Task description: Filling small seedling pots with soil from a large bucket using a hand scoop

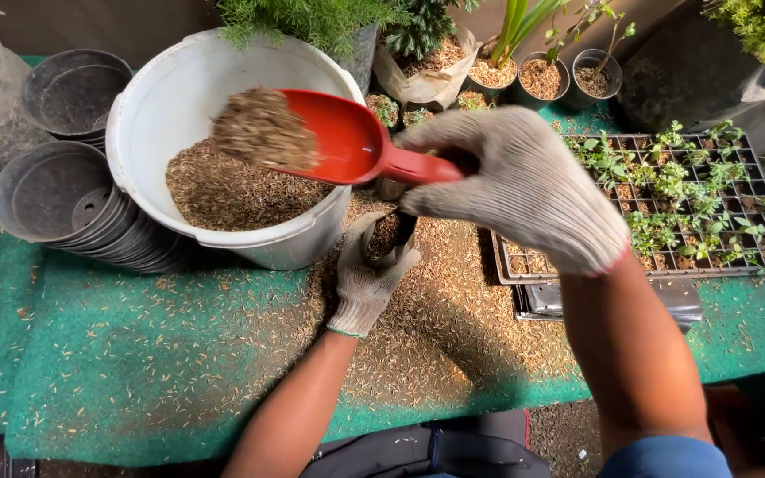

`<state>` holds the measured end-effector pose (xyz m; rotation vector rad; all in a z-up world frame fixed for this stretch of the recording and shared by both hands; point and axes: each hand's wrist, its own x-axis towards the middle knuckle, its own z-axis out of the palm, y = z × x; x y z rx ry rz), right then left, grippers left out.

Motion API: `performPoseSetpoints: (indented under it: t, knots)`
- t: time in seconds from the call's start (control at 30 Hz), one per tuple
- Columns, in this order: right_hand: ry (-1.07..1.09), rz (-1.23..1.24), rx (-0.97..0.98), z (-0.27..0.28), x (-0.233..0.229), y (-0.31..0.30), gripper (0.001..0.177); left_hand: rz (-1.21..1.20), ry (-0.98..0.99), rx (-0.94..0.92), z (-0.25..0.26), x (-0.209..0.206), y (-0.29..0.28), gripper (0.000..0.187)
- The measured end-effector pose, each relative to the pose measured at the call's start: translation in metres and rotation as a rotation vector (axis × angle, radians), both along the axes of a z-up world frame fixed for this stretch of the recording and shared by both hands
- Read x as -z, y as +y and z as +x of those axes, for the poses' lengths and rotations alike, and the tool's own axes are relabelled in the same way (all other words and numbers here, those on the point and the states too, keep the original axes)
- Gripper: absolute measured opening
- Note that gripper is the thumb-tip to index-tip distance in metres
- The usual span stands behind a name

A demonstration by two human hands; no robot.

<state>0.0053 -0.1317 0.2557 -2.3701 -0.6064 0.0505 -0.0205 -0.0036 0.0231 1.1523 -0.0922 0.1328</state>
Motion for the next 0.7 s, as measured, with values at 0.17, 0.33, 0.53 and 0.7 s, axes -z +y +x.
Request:
performPoseSetpoints:
  t: [0.17,0.33,0.53,0.7]
  knots:
    - [0.045,-0.04,0.209,-0.041,0.007,-0.04,0.034,-0.222,0.106,0.037,-0.002,0.0,-0.006,0.037]
    - [0.073,-0.039,0.362,-0.078,0.028,-0.073,0.031,0.276,0.359,-0.123,-0.002,-0.013,-0.015,0.036]
    - [0.085,-0.218,0.537,-0.106,0.04,-0.096,0.044,0.054,-0.018,-0.269,-0.009,0.021,-0.025,0.05]
    - [0.096,-0.496,0.57,-0.109,0.048,-0.105,0.049,-0.064,-0.181,-0.212,-0.015,0.041,-0.028,0.063]
